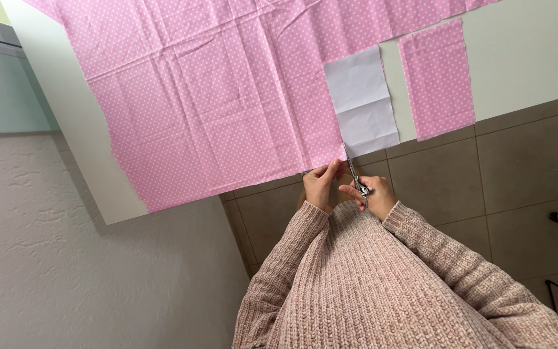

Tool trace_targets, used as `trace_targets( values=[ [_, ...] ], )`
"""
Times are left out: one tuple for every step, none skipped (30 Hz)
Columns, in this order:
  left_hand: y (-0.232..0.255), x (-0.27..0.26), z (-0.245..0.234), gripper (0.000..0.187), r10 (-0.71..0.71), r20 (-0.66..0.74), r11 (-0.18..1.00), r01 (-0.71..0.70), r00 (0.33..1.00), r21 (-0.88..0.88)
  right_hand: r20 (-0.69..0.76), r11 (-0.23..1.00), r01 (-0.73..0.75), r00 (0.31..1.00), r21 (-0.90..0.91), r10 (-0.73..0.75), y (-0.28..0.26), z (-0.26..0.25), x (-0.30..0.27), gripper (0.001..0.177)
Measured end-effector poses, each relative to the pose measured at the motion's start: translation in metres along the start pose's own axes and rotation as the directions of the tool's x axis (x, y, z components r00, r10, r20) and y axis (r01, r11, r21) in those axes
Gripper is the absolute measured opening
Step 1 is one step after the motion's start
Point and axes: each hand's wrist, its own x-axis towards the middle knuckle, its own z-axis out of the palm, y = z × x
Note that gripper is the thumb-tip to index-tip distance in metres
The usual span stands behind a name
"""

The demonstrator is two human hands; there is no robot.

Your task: Cutting rectangular pieces of pink polka-dotted fabric using a paper template and scissors.

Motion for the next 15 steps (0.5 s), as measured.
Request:
trace_targets(
  values=[
    [0.000, 0.000, 0.000, 0.025, 0.001, 0.000, 1.000, -0.001, 1.000, -0.001, 0.000, 1.000, 0.000, 1.000, -0.001, 0.000, 0.002, 0.000, 0.001, 0.033],
    [0.000, 0.000, 0.000, 0.025, -0.002, 0.007, 1.000, 0.002, 1.000, -0.015, 0.005, 1.000, 0.016, 1.000, 0.021, -0.016, 0.004, 0.000, 0.002, 0.035],
    [0.000, 0.001, 0.000, 0.025, -0.005, 0.013, 1.000, 0.005, 1.000, -0.029, 0.009, 0.999, 0.032, 0.999, 0.042, -0.032, 0.006, 0.000, 0.004, 0.036],
    [0.002, -0.001, 0.001, 0.025, -0.005, 0.014, 1.000, 0.005, 1.000, -0.028, 0.008, 0.999, 0.032, 0.999, 0.042, -0.032, 0.005, -0.001, 0.007, 0.036],
    [0.004, -0.002, 0.002, 0.025, -0.011, 0.028, 0.999, 0.012, 1.000, -0.032, 0.020, 0.998, -0.001, 1.000, 0.061, -0.001, 0.004, -0.002, 0.010, 0.038],
    [0.006, -0.004, 0.002, 0.025, -0.018, 0.042, 0.999, 0.020, 0.999, -0.035, 0.033, 0.996, -0.035, 0.999, 0.081, 0.033, 0.003, -0.002, 0.011, 0.040],
    [0.006, -0.006, 0.002, 0.025, -0.020, 0.041, 0.999, 0.021, 0.999, -0.035, 0.033, 0.996, -0.037, 0.999, 0.082, 0.034, 0.003, -0.003, 0.012, 0.040],
    [0.007, -0.005, 0.002, 0.026, -0.019, 0.053, 0.999, 0.021, 0.998, -0.040, 0.045, 0.993, -0.032, 0.999, 0.113, 0.027, 0.002, -0.004, 0.014, 0.040],
    [0.008, -0.004, 0.003, 0.027, -0.019, 0.065, 0.999, 0.022, 0.998, -0.046, 0.056, 0.989, -0.028, 0.998, 0.145, 0.020, 0.001, -0.005, 0.017, 0.041],
    [0.008, -0.003, 0.003, 0.027, -0.018, 0.066, 0.999, 0.022, 0.998, -0.045, 0.055, 0.989, -0.028, 0.998, 0.146, 0.020, 0.000, -0.005, 0.017, 0.041],
    [0.008, -0.003, 0.003, 0.026, -0.019, 0.052, 0.999, 0.021, 0.998, -0.041, 0.053, 0.991, -0.041, 0.998, 0.131, 0.034, -0.001, -0.005, 0.018, 0.040],
    [0.006, -0.004, 0.002, 0.025, -0.023, 0.036, 0.999, 0.025, 0.999, -0.037, 0.051, 0.991, -0.058, 0.997, 0.117, 0.052, -0.001, -0.005, 0.016, 0.039],
    [0.004, -0.003, 0.001, 0.025, -0.027, 0.036, 0.999, 0.029, 0.999, -0.036, 0.051, 0.991, -0.062, 0.997, 0.119, 0.056, 0.004, -0.004, 0.017, 0.039],
    [0.003, -0.002, 0.000, 0.026, -0.026, 0.049, 0.998, 0.029, 0.998, -0.050, 0.048, 0.992, -0.020, 0.999, 0.126, 0.014, 0.009, -0.004, 0.018, 0.040],
    [0.001, -0.001, -0.001, 0.026, -0.025, 0.062, 0.998, 0.029, 0.998, -0.063, 0.044, 0.991, 0.022, 0.999, 0.134, -0.028, 0.013, -0.004, 0.020, 0.041]
  ],
)
